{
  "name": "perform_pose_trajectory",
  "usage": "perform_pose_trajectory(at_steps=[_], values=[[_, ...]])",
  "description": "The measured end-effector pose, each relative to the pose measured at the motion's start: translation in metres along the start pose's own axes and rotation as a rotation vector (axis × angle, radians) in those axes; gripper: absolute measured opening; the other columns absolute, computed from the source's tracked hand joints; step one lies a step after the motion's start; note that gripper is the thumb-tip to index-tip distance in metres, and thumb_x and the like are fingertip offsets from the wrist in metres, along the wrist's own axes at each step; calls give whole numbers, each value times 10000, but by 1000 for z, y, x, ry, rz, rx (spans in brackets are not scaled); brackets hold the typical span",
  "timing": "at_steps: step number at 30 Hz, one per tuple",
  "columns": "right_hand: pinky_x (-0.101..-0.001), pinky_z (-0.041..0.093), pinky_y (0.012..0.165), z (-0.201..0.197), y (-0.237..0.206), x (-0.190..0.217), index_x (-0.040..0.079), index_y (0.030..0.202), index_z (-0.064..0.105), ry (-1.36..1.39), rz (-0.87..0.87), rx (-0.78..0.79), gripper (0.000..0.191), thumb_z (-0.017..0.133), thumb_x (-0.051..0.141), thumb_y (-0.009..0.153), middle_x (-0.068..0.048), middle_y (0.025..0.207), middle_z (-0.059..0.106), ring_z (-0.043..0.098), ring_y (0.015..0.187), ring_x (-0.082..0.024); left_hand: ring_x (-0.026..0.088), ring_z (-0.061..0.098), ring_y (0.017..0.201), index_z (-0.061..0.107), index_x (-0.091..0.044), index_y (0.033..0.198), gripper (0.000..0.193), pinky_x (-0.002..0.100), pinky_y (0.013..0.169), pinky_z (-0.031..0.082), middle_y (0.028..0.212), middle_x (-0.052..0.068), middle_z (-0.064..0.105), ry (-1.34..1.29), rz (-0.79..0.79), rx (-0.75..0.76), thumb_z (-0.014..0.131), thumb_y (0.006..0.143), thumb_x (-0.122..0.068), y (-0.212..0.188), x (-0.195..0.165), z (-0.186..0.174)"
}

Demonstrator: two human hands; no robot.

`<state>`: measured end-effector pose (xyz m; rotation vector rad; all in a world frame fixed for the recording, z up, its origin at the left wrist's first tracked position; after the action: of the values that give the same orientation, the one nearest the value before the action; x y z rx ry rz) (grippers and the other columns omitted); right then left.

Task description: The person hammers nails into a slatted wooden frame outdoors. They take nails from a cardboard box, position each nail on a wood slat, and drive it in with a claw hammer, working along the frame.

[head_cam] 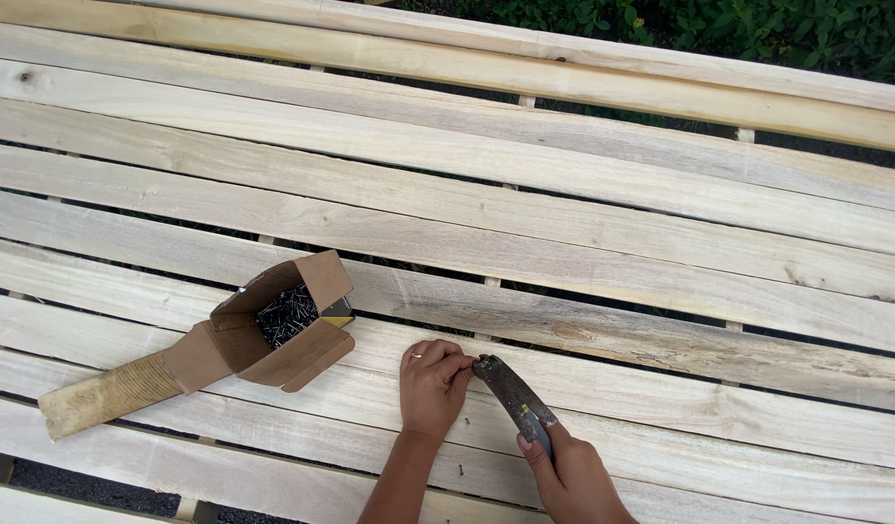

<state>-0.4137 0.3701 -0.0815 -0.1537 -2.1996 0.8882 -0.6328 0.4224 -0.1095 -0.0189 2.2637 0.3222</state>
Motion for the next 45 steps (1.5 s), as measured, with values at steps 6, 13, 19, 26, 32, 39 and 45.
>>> perform_pose_trajectory(at_steps=[6,13,19,26,32,39,45], values=[[-445,498,550,-3,1,-7,22,1016,694,1,-54,-42,436,526,421,966,-182,560,657,669,516,-291,222,629,909,783,-117,858,140,405,980,444,870,-15,676,-35,-40,43,851,735,-127,7,-7,-5],[-440,497,552,-11,1,6,31,891,682,-47,-116,-80,400,536,394,974,-153,570,664,665,524,-273,308,600,1136,638,-68,1149,391,392,845,531,1229,85,585,-229,-242,162,650,772,35,9,-9,-21],[-446,501,568,-12,2,5,62,949,665,-77,-22,-14,387,516,419,969,-164,573,664,675,539,-292,341,599,1219,495,-26,1264,456,396,1023,518,1354,152,527,-235,-248,89,448,844,147,5,-2,-13],[-423,535,606,-1,25,-22,50,1029,730,-95,-81,-84,456,555,463,943,-165,586,693,739,581,-281,359,588,1226,515,-21,1226,442,407,1036,499,1338,159,540,-260,-255,85,438,832,164,10,-6,-15],[-368,516,557,-14,44,-41,7,979,725,122,22,-184,517,540,489,957,-123,565,679,675,543,-197,262,724,927,647,-7,970,217,344,756,588,1016,134,693,-94,-43,-442,517,870,134,14,-36,-99],[-316,401,480,-41,45,19,26,919,623,271,20,-87,534,504,543,981,-51,592,528,448,515,-120,279,746,986,763,-128,1096,256,378,889,590,1072,120,759,347,-795,255,784,841,-146,112,40,-196],[-305,362,426,-39,39,77,54,911,579,406,85,136,509,494,553,964,-16,596,445,373,474,-119,312,712,1088,765,-63,1064,176,421,927,587,1159,168,730,765,-518,547,660,923,-68,135,84,-148]])
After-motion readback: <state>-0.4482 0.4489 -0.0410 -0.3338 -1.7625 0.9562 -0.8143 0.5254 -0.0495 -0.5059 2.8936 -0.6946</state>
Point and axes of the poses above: each hand's wrist, its own y-axis towards the middle knuckle, its own z-axis out of the palm, x = y × z, the point moved 3 cm from there along y, towards the middle knuckle
